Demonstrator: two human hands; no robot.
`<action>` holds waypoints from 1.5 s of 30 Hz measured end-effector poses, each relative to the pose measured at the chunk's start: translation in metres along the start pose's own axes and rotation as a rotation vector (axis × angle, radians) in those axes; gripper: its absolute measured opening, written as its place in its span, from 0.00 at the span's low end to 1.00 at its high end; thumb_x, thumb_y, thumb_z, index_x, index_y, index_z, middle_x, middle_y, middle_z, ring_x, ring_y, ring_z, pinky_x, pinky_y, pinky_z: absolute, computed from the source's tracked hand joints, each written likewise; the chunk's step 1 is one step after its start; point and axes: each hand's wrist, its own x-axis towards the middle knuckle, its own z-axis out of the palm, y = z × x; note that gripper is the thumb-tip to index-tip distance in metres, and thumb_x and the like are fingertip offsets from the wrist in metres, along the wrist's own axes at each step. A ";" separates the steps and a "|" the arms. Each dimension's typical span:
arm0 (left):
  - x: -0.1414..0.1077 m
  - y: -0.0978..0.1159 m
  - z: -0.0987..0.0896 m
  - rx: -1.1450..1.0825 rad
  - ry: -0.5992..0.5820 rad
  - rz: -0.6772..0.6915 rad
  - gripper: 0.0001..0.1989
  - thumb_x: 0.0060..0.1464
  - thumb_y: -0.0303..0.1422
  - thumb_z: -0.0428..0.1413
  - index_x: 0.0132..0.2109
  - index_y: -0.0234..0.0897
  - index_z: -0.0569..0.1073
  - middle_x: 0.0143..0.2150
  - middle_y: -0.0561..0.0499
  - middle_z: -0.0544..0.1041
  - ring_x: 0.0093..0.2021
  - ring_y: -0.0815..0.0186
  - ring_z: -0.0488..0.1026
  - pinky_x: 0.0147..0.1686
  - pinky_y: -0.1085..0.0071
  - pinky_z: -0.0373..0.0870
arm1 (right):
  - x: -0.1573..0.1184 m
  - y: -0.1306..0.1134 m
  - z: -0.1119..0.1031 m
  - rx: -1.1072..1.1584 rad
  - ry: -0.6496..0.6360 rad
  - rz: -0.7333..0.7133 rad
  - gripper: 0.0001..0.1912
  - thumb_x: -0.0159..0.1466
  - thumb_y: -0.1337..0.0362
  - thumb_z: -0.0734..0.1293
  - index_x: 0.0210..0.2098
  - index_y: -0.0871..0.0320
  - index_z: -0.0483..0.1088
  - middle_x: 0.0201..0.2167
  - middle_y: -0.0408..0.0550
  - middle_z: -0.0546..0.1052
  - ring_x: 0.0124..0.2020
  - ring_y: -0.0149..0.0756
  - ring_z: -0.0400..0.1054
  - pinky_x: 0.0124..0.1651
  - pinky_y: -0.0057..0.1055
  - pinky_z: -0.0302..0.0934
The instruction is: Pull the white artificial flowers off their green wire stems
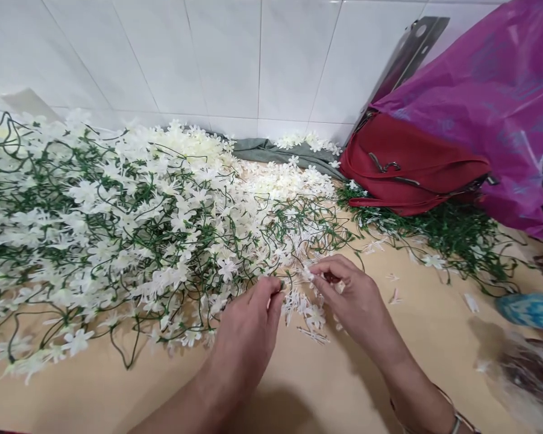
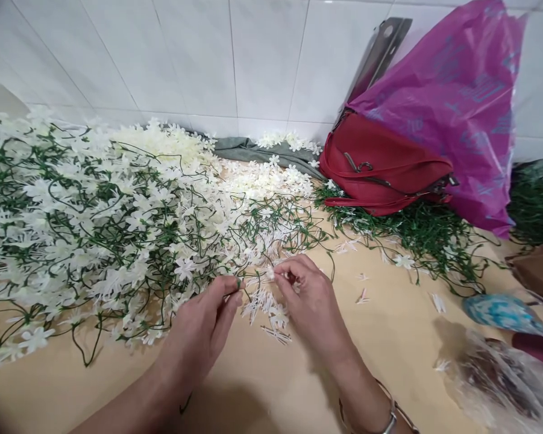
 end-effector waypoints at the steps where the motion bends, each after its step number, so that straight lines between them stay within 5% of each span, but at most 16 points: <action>1: 0.004 0.002 0.003 -0.089 0.003 -0.043 0.04 0.66 0.30 0.57 0.45 0.40 0.77 0.34 0.50 0.79 0.30 0.64 0.72 0.33 0.70 0.63 | -0.001 -0.001 -0.001 0.081 -0.023 0.029 0.06 0.65 0.62 0.69 0.33 0.55 0.77 0.35 0.47 0.76 0.35 0.38 0.68 0.40 0.36 0.63; 7: 0.015 -0.001 0.007 -0.492 0.057 -0.174 0.09 0.58 0.34 0.67 0.45 0.38 0.81 0.34 0.53 0.75 0.24 0.72 0.60 0.27 0.74 0.56 | -0.007 -0.006 0.012 0.302 -0.087 0.130 0.08 0.61 0.59 0.74 0.30 0.55 0.75 0.31 0.44 0.75 0.34 0.36 0.67 0.40 0.34 0.62; 15: 0.017 -0.006 0.013 -0.398 0.040 -0.007 0.04 0.63 0.33 0.63 0.40 0.39 0.82 0.37 0.49 0.79 0.31 0.67 0.67 0.30 0.73 0.60 | -0.012 -0.012 0.018 0.275 -0.116 0.099 0.06 0.62 0.61 0.71 0.29 0.55 0.76 0.31 0.44 0.74 0.34 0.36 0.67 0.39 0.34 0.61; 23: 0.010 -0.012 0.015 -0.484 -0.004 -0.224 0.11 0.67 0.40 0.59 0.41 0.38 0.76 0.24 0.59 0.64 0.24 0.70 0.59 0.27 0.74 0.56 | -0.009 -0.005 0.014 0.313 -0.139 0.129 0.07 0.62 0.60 0.73 0.30 0.55 0.76 0.31 0.45 0.75 0.34 0.37 0.67 0.39 0.35 0.62; 29: 0.010 -0.014 0.016 -0.555 0.026 -0.270 0.09 0.65 0.39 0.62 0.42 0.38 0.77 0.28 0.56 0.68 0.26 0.71 0.56 0.28 0.73 0.53 | -0.008 0.007 0.010 0.319 -0.007 0.105 0.07 0.66 0.60 0.71 0.40 0.54 0.80 0.39 0.48 0.76 0.36 0.36 0.68 0.38 0.33 0.64; 32: 0.010 -0.016 0.018 -0.542 0.016 -0.266 0.10 0.65 0.40 0.61 0.43 0.38 0.77 0.31 0.54 0.71 0.27 0.71 0.57 0.28 0.73 0.54 | -0.008 0.009 0.010 0.365 0.022 0.144 0.08 0.66 0.61 0.72 0.45 0.52 0.79 0.34 0.44 0.75 0.33 0.34 0.68 0.35 0.30 0.65; 38: 0.010 -0.022 0.021 -0.510 0.030 -0.203 0.08 0.64 0.38 0.62 0.44 0.38 0.80 0.38 0.51 0.77 0.29 0.71 0.62 0.29 0.74 0.59 | -0.008 0.000 0.018 0.650 -0.084 0.187 0.12 0.61 0.59 0.77 0.42 0.53 0.76 0.33 0.44 0.82 0.36 0.34 0.78 0.40 0.29 0.71; 45: 0.010 -0.022 0.020 -0.497 0.024 -0.178 0.07 0.65 0.38 0.61 0.44 0.39 0.79 0.37 0.51 0.79 0.30 0.69 0.68 0.32 0.73 0.63 | -0.007 0.001 0.021 0.667 -0.092 0.213 0.11 0.63 0.56 0.76 0.41 0.54 0.77 0.34 0.45 0.84 0.36 0.35 0.82 0.40 0.28 0.71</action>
